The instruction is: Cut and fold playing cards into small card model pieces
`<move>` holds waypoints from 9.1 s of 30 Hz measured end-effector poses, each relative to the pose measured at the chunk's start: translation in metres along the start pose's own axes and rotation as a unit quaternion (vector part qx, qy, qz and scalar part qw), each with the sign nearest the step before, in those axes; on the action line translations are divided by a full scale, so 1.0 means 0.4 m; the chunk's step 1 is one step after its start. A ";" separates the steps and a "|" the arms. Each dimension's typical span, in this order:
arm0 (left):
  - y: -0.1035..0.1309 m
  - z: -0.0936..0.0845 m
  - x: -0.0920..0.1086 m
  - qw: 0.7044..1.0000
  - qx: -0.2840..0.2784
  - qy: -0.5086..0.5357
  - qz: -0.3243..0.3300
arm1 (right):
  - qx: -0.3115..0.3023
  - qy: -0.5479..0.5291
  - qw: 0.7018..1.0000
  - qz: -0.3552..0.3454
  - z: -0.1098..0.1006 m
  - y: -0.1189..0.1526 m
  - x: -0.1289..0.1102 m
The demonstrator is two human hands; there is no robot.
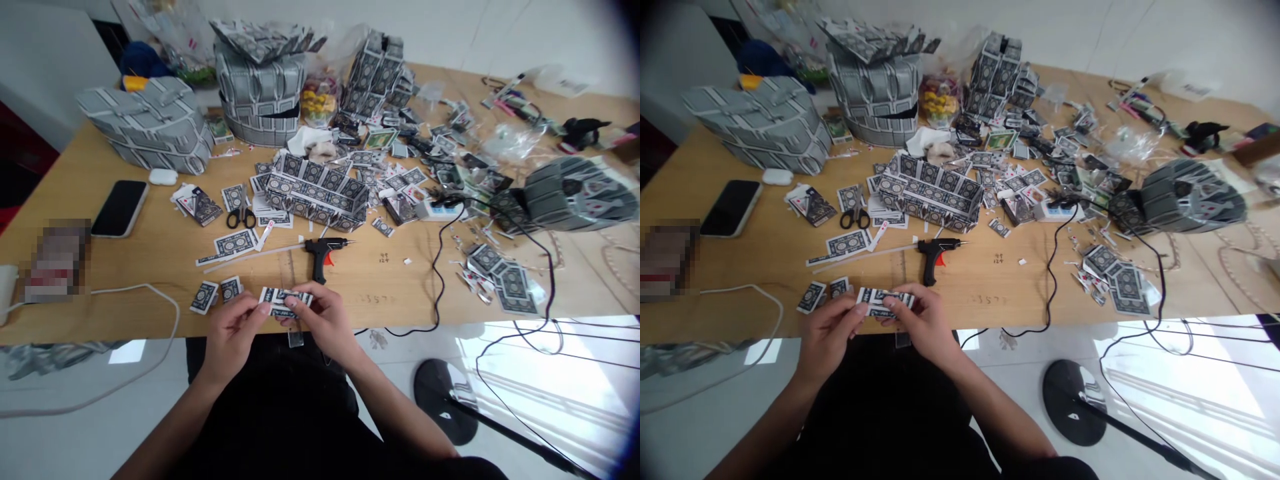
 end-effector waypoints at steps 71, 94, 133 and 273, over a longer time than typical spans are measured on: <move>-0.013 -0.102 0.023 0.983 -0.009 -0.117 0.141 | 0.023 0.050 0.995 -0.088 -0.021 -0.025 -0.037; -0.010 -0.075 -0.002 0.990 -0.039 -0.103 0.085 | -0.006 0.128 0.986 -0.110 0.012 -0.017 -0.040; 0.028 0.017 -0.033 0.996 -0.063 0.056 -0.015 | 0.055 -0.004 0.998 -0.001 0.009 -0.023 -0.008; 0.013 -0.017 -0.018 0.991 0.013 0.100 -0.083 | -0.075 0.081 0.991 -0.079 0.032 0.020 -0.033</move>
Point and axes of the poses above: each hand's wrist, its own y-axis away from the middle knuckle, its own z-axis out of the palm, x = y × z, the point moved 6 cm from there along -y, towards the middle knuckle, and after that the axes turned 8 degrees about -y, right-handed, at the moved point
